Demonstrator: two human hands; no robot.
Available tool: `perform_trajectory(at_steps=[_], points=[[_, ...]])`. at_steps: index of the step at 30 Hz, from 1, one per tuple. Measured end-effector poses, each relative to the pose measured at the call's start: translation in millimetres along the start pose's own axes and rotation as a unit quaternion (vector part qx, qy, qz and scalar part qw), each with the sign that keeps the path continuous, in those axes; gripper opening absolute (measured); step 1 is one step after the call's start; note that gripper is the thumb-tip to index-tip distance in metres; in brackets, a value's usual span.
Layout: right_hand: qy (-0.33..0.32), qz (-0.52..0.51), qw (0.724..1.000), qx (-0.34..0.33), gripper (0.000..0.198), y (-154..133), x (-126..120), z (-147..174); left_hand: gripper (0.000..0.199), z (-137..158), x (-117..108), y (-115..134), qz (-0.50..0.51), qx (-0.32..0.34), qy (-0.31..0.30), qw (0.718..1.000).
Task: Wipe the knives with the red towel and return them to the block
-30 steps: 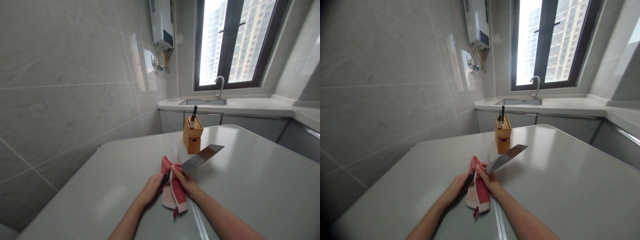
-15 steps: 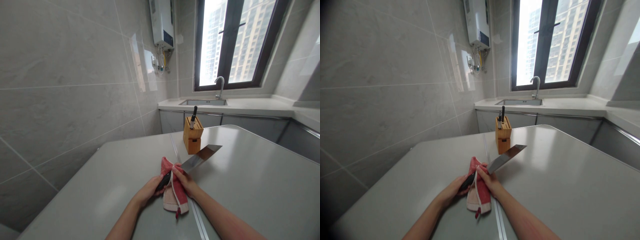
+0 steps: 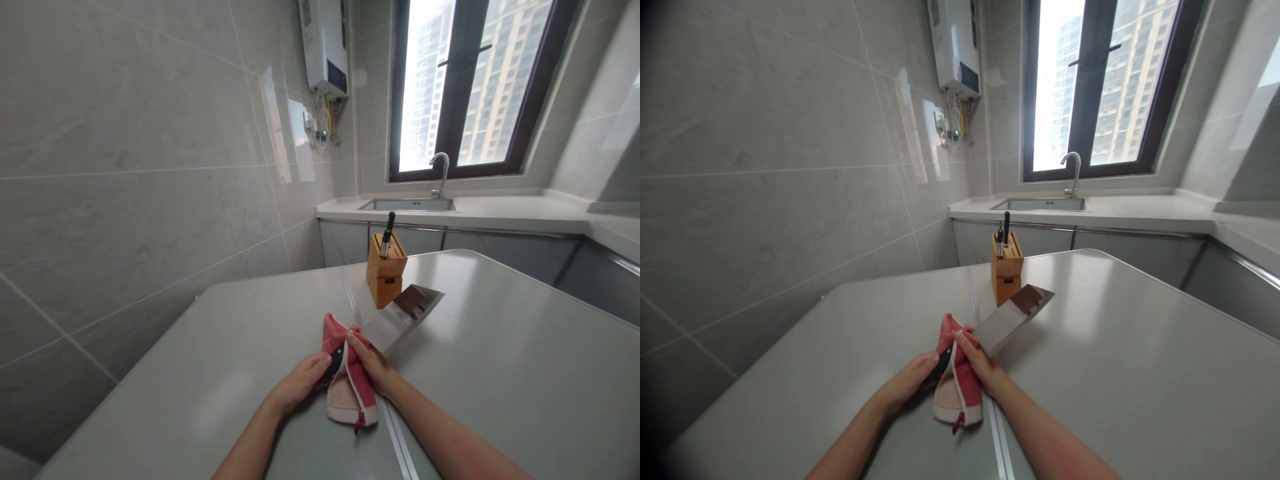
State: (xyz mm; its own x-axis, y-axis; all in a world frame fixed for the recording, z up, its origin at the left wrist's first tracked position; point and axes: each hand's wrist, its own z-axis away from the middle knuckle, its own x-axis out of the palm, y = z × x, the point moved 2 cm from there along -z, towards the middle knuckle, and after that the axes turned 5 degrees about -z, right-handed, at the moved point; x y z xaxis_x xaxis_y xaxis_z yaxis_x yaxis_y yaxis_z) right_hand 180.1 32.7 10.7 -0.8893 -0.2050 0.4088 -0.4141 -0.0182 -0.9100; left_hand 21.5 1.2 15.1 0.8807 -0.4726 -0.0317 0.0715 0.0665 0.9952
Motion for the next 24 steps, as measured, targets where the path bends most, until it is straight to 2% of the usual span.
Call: perform_trajectory(at_steps=[5,11,18,24], points=[[-0.022,-0.028,0.999,0.036,0.037,-2.7,4.2,1.6,0.045,-1.5,1.9,-1.9,-0.003,0.016,-0.016,1.0],[-0.007,-0.021,0.999,0.045,0.042,-8.6,6.3,4.6,0.038,-3.7,0.3,-1.3,-0.076,0.077,-0.017,0.994],[0.0,-0.065,0.994,0.084,0.035,-5.6,4.3,4.7,0.033,-5.5,3.8,-4.6,-0.131,0.108,0.051,0.984],[0.024,-0.067,0.991,0.117,0.036,-6.0,4.4,4.7,0.03,-6.4,5.1,-2.2,-0.159,0.123,0.075,0.977]])
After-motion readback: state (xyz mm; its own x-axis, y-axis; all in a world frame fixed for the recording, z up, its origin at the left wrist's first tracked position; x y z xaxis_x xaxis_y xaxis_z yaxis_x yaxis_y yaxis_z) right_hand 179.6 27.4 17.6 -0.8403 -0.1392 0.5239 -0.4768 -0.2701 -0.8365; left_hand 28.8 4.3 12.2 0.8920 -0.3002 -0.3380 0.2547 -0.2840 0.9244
